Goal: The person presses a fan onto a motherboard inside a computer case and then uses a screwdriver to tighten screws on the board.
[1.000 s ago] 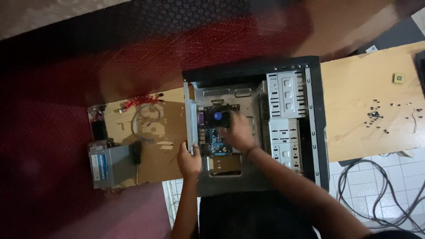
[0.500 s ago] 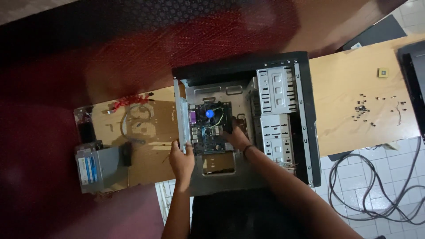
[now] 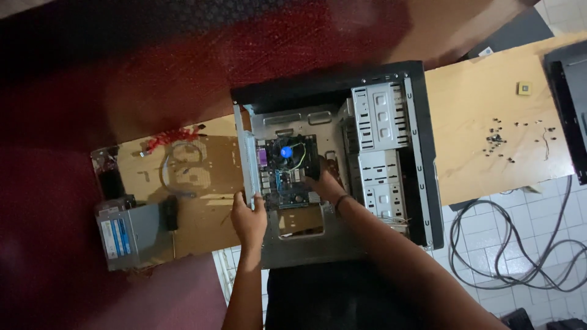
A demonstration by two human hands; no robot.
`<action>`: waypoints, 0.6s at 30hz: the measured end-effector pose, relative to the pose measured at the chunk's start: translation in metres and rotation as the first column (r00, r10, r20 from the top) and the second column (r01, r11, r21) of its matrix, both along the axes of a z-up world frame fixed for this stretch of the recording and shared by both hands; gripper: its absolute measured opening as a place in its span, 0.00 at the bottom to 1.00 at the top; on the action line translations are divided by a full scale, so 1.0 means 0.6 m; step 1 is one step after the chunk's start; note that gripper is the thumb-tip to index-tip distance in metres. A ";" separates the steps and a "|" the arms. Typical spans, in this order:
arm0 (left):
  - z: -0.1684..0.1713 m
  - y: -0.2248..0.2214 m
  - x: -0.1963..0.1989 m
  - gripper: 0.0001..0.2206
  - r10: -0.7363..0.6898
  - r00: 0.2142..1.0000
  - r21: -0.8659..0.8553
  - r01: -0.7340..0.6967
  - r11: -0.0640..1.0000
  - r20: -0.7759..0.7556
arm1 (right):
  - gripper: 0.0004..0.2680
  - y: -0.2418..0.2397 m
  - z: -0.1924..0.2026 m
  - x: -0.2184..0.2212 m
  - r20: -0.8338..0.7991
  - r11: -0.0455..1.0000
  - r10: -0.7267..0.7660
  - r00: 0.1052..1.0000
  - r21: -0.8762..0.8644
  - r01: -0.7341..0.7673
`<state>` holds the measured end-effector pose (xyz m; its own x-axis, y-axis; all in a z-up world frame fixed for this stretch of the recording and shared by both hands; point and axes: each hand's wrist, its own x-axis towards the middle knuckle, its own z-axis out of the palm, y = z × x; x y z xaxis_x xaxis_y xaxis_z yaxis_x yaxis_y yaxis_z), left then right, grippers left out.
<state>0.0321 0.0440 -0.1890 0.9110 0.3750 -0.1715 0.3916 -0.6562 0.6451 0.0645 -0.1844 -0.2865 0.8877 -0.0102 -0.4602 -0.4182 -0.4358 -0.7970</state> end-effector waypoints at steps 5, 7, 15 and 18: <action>0.016 -0.014 0.001 0.16 0.010 1.000 0.012 -0.010 1.000 0.006 | 0.25 0.015 -0.014 -0.011 0.000 0.997 -0.070 0.998 -0.029 0.070; 0.013 -0.013 -0.005 0.16 0.015 1.000 0.001 -0.015 1.000 -0.006 | 0.25 0.008 -0.020 -0.012 0.049 0.994 -0.079 0.996 -0.069 0.082; 0.007 -0.016 -0.008 0.19 0.033 0.998 0.004 -0.032 0.999 -0.053 | 0.11 0.017 -0.068 -0.007 0.068 0.996 -0.050 0.996 -0.066 0.054; 0.018 -0.018 -0.005 0.18 0.050 0.998 -0.042 -0.051 0.998 -0.043 | 0.11 0.004 -0.048 -0.015 -0.101 0.984 -0.098 0.990 0.142 0.112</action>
